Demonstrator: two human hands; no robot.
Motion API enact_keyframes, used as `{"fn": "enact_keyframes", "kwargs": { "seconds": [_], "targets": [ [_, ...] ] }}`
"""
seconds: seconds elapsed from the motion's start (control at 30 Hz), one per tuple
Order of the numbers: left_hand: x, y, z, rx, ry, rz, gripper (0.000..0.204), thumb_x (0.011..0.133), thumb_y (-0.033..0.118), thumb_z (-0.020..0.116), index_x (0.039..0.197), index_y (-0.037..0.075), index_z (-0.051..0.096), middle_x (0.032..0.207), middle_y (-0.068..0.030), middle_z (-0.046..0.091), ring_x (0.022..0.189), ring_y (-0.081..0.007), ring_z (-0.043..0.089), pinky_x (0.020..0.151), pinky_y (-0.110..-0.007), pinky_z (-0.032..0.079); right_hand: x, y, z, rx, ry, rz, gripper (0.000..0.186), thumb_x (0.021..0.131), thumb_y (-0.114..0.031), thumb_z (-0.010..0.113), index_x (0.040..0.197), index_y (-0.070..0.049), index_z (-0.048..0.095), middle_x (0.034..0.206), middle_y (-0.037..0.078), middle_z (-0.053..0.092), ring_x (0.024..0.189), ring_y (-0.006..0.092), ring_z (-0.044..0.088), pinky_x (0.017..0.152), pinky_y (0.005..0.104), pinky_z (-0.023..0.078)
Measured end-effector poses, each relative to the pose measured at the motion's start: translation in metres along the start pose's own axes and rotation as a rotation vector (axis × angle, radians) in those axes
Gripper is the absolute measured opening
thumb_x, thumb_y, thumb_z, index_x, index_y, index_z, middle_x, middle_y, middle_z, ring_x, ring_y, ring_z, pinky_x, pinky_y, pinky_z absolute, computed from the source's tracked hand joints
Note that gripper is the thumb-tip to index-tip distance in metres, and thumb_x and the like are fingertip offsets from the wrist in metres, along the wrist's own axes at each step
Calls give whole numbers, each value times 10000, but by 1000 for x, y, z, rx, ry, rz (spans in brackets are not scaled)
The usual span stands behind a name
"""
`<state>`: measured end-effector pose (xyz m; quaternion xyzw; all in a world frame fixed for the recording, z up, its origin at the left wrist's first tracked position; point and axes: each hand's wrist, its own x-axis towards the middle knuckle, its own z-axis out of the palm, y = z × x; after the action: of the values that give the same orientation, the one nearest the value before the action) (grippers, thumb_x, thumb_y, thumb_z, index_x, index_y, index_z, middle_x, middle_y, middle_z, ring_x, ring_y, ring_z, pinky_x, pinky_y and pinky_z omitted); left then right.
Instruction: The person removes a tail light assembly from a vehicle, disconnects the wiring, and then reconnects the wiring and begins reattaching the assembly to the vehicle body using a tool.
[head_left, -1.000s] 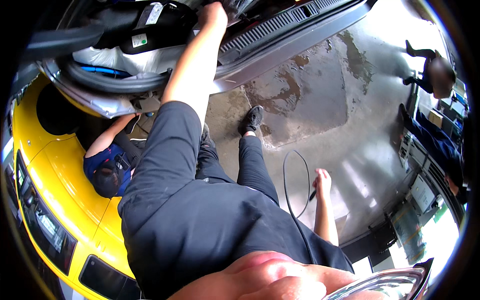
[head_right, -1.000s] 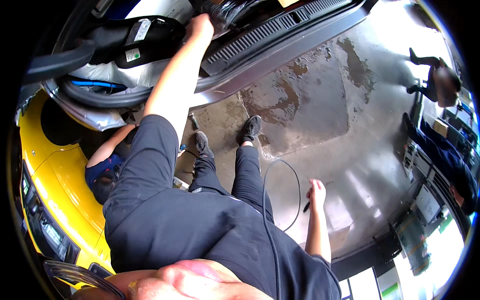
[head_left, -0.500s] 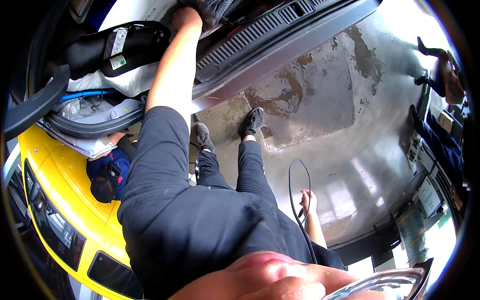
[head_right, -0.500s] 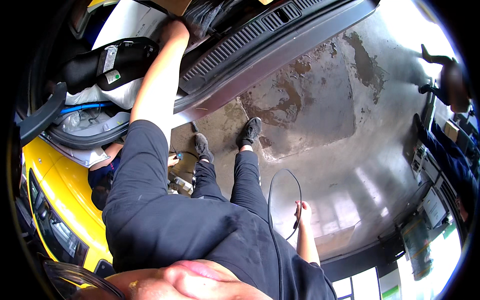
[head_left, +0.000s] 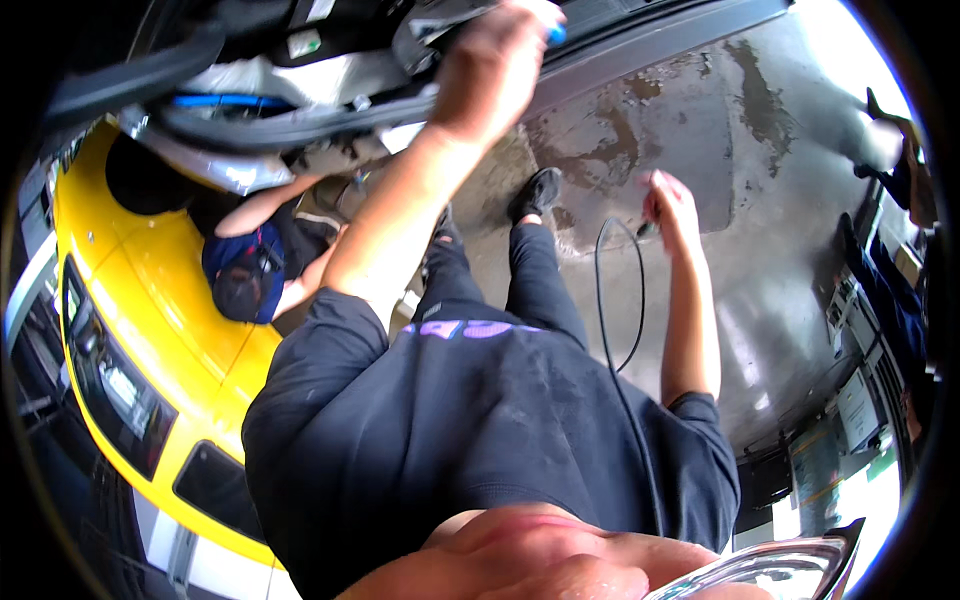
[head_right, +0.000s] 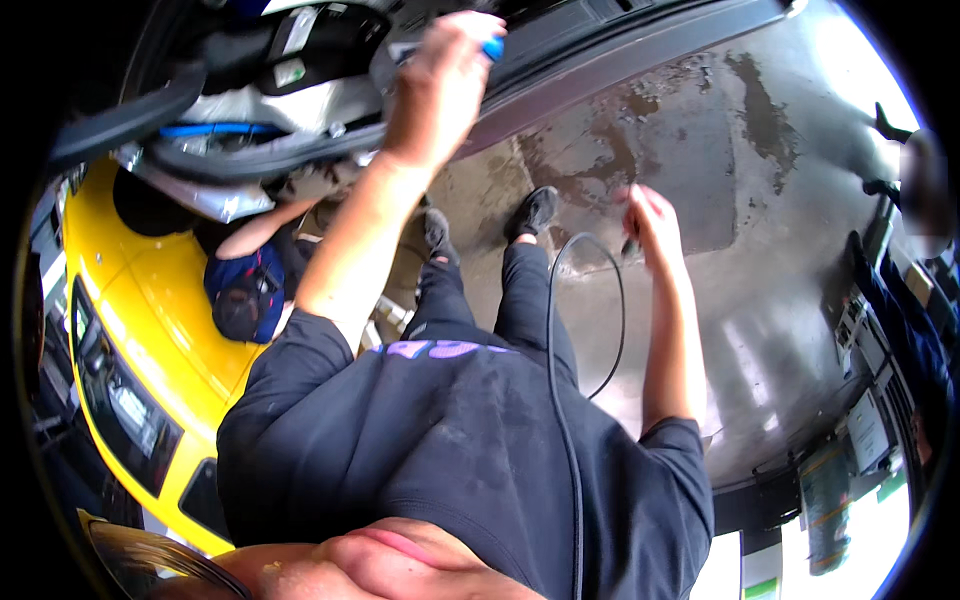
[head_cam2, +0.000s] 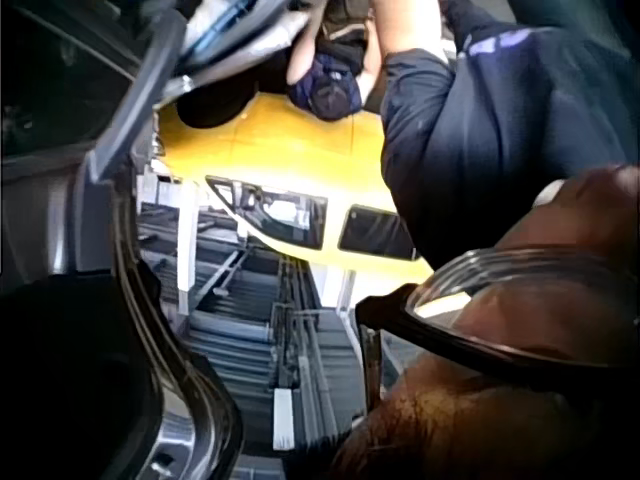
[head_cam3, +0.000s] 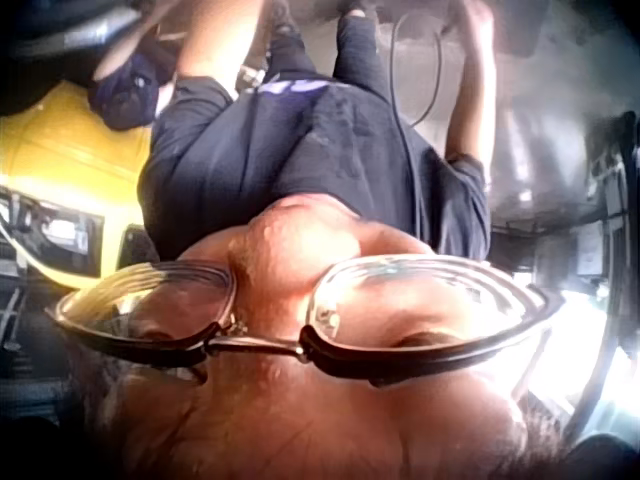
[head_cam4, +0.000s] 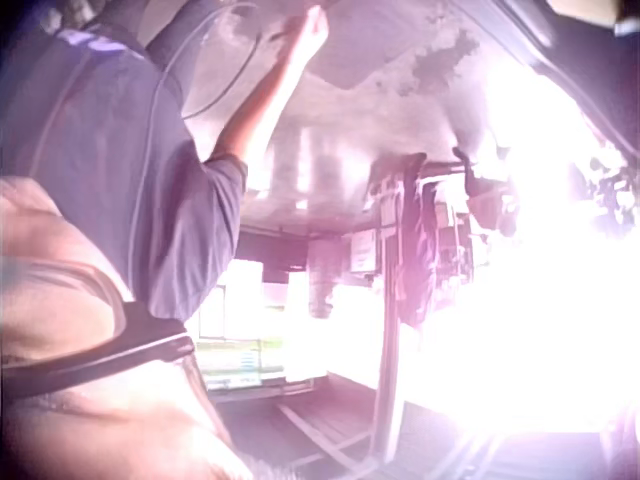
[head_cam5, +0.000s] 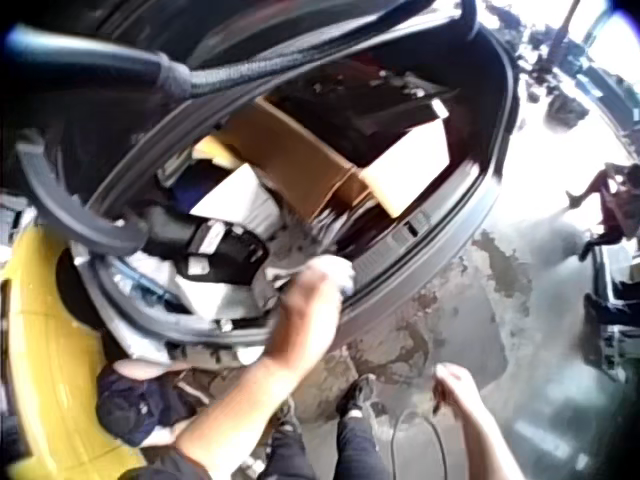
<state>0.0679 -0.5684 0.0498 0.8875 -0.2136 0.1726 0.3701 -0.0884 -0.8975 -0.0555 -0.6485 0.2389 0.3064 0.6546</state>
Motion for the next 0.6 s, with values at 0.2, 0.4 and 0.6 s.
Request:
{"fn": "enact_keyframes", "kwargs": {
  "seconds": [0.2, 0.4, 0.6],
  "targets": [
    [-110, 69, -23, -179, -235, 214, 269, 874, 95, 716, 1139, 132, 691, 1233, -63, 688, 1062, -237, 664, 956, -398, 525, -28, -120, 123, 270, -340, 220, 396, 1066, -441, 557, 1042, -70, 694, 834, -13, 651, 625, 60, 535, 535, 233, 404],
    [-204, 73, -78, -358, -1, -260, 479, 842, -25, 645, 1309, 53, 576, 1355, -196, 563, 1227, -310, 590, 1058, -424, 470, -53, -44, 200, 454, -341, 189, 331, 1051, -367, 583, 975, -50, 637, 855, 50, 643, 739, 128, 604, 651, 275, 483],
    [-299, 68, -92, -1123, -229, -801, 1030, 1017, 600, 547, 1645, 41, -49, 1436, -156, 491, 1268, -220, 525, 1125, -380, 384, -95, 11, 293, 642, -163, 2, 321, 1061, -344, 551, 947, -44, 576, 818, 64, 573, 791, 160, 539, 749, 296, 453]
  ]
}}
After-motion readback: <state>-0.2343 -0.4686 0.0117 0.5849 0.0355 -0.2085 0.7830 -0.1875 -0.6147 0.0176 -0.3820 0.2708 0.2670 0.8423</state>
